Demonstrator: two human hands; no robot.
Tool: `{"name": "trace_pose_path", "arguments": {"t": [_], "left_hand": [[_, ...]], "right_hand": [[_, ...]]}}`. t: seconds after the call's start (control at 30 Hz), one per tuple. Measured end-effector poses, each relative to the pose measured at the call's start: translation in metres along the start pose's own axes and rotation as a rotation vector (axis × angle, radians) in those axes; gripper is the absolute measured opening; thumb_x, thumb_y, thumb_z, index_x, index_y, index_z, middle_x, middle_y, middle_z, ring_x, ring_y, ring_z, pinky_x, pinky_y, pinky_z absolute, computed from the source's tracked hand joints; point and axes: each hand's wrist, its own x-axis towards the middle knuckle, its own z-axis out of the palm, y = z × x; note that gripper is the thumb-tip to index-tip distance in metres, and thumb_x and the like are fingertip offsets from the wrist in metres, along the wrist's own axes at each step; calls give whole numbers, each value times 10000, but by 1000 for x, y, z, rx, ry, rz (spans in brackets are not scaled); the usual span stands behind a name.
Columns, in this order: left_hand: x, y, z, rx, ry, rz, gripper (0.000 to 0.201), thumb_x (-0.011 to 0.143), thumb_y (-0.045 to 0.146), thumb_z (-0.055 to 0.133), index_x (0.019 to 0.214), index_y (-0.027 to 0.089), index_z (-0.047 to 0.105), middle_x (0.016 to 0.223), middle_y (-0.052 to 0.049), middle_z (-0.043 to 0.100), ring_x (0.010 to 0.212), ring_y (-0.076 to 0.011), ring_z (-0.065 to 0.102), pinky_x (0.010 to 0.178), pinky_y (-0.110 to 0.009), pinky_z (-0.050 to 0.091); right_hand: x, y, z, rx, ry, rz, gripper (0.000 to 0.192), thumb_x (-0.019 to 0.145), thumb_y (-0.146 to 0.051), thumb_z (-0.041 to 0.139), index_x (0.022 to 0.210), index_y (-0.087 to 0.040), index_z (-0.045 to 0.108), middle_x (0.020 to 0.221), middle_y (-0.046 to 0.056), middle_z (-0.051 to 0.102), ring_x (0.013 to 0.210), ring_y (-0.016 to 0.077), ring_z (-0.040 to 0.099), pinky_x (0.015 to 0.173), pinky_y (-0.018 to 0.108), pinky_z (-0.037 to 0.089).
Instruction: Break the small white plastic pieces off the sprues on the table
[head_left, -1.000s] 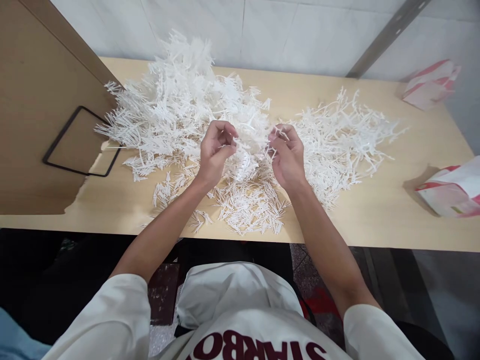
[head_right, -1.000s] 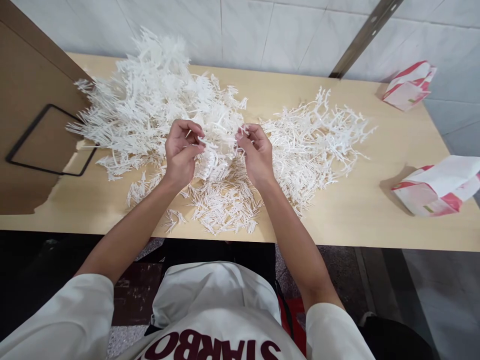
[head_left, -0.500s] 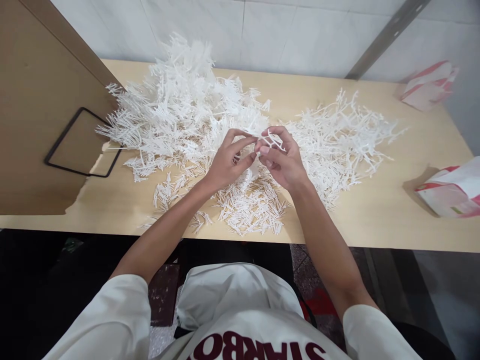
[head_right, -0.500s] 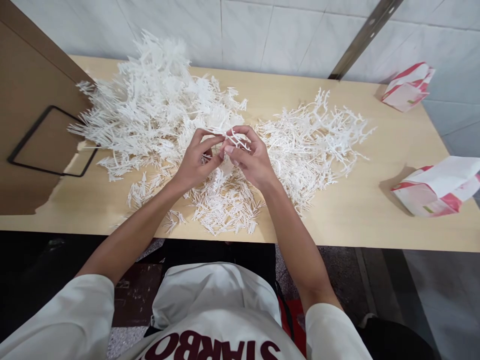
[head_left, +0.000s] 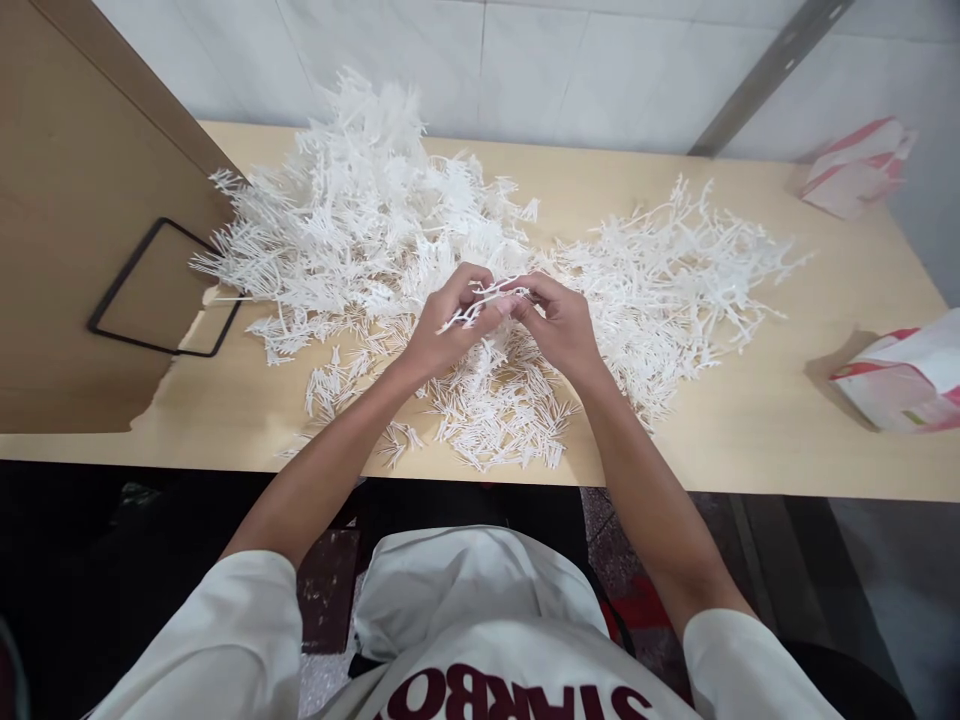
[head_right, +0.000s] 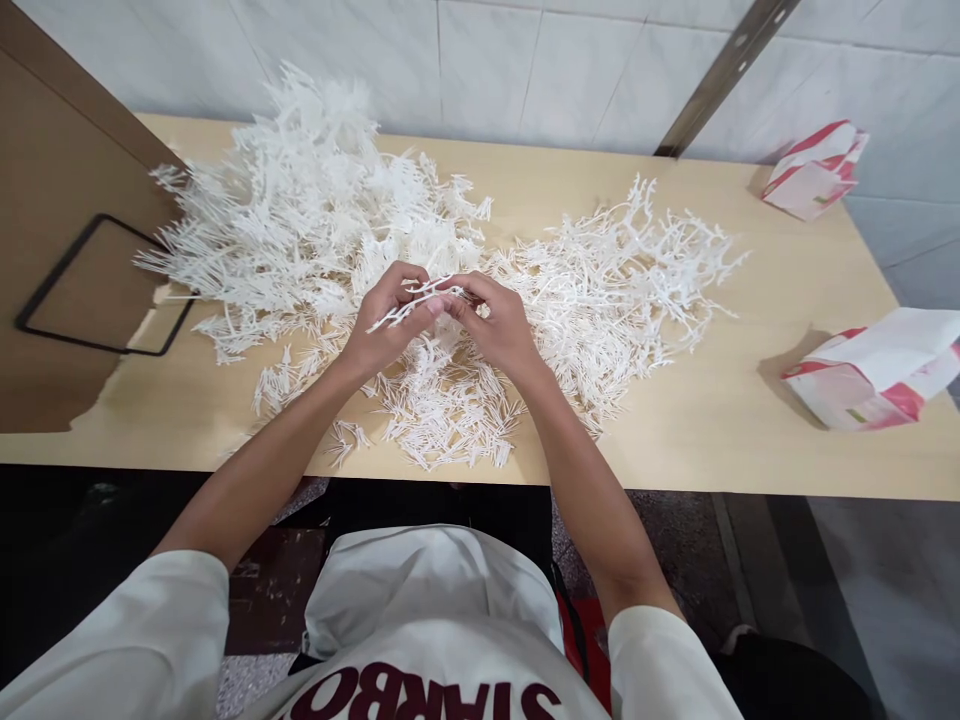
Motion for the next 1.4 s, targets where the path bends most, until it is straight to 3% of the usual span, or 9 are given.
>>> {"name": "trace_pose_path", "arguments": {"t": [0.2, 0.53, 0.67, 0.77, 0.87, 1.03, 1.2, 1.3, 1.4], "left_hand": [[3, 4, -2, 142, -22, 76, 384, 836, 578, 559, 759, 213, 648, 659, 3, 531, 639, -117, 463, 609, -261, 350], [1, -3, -4, 269, 28, 94, 468, 873, 601, 477, 650, 199, 565, 574, 8, 466, 555, -105, 433, 551, -267, 364], [2, -7, -4, 287, 39, 65, 421, 871, 594, 492, 863, 204, 653, 785, -20, 656, 705, -113, 571, 624, -244, 440], [3, -7, -4, 310, 17, 61, 422, 855, 574, 539, 1029, 209, 661, 984, -34, 704, 844, -121, 622, 693, -230, 465], [3, -4, -4, 370, -29, 93, 401, 871, 559, 522, 964, 203, 680, 910, -18, 710, 795, -112, 618, 702, -232, 457], [1, 1, -4, 341, -27, 114, 375, 907, 520, 481, 899, 188, 654, 792, -9, 665, 666, -93, 560, 634, -232, 430], [2, -5, -4, 209, 60, 88, 329, 882, 515, 532, 827, 199, 606, 640, 20, 530, 559, -84, 438, 540, -236, 366], [3, -6, -4, 183, 101, 72, 320, 875, 519, 543, 838, 207, 606, 621, 22, 483, 557, -88, 419, 538, -242, 359], [3, -7, -2, 180, 89, 79, 332, 877, 533, 533, 888, 211, 612, 667, 7, 537, 603, -102, 474, 569, -246, 394]], "right_hand": [[-2, 2, 2, 26, 129, 43, 304, 719, -531, 723, 892, -292, 647, 832, -36, 659, 714, 119, 593, 658, 282, 463], [-1, 2, 6, 191, -60, 86, 231, 861, -482, 585, 915, -261, 548, 693, -54, 614, 655, 101, 616, 653, 270, 505], [1, 7, 3, 48, 6, 52, 251, 854, -487, 591, 963, -261, 581, 759, -44, 648, 698, 105, 628, 687, 279, 515], [2, 6, -1, -113, 84, -64, 239, 831, -488, 627, 891, -258, 645, 869, -17, 675, 810, 122, 632, 748, 293, 507], [1, 4, -2, -156, 114, -114, 249, 838, -504, 613, 850, -259, 653, 824, -15, 660, 785, 120, 616, 728, 291, 492], [-3, 1, 8, 27, 17, -17, 307, 900, -546, 486, 895, -247, 552, 704, -31, 626, 674, 105, 610, 690, 286, 488], [2, 6, 10, 254, 147, 21, 383, 926, -613, 328, 1005, -271, 482, 711, -32, 610, 691, 106, 624, 658, 274, 481], [7, 9, 2, 281, 142, 36, 346, 908, -591, 420, 1004, -273, 515, 781, -20, 623, 759, 110, 633, 666, 267, 478], [6, 7, 0, 222, 50, 61, 335, 882, -566, 500, 988, -258, 577, 809, -11, 613, 776, 108, 611, 643, 254, 469]]}}
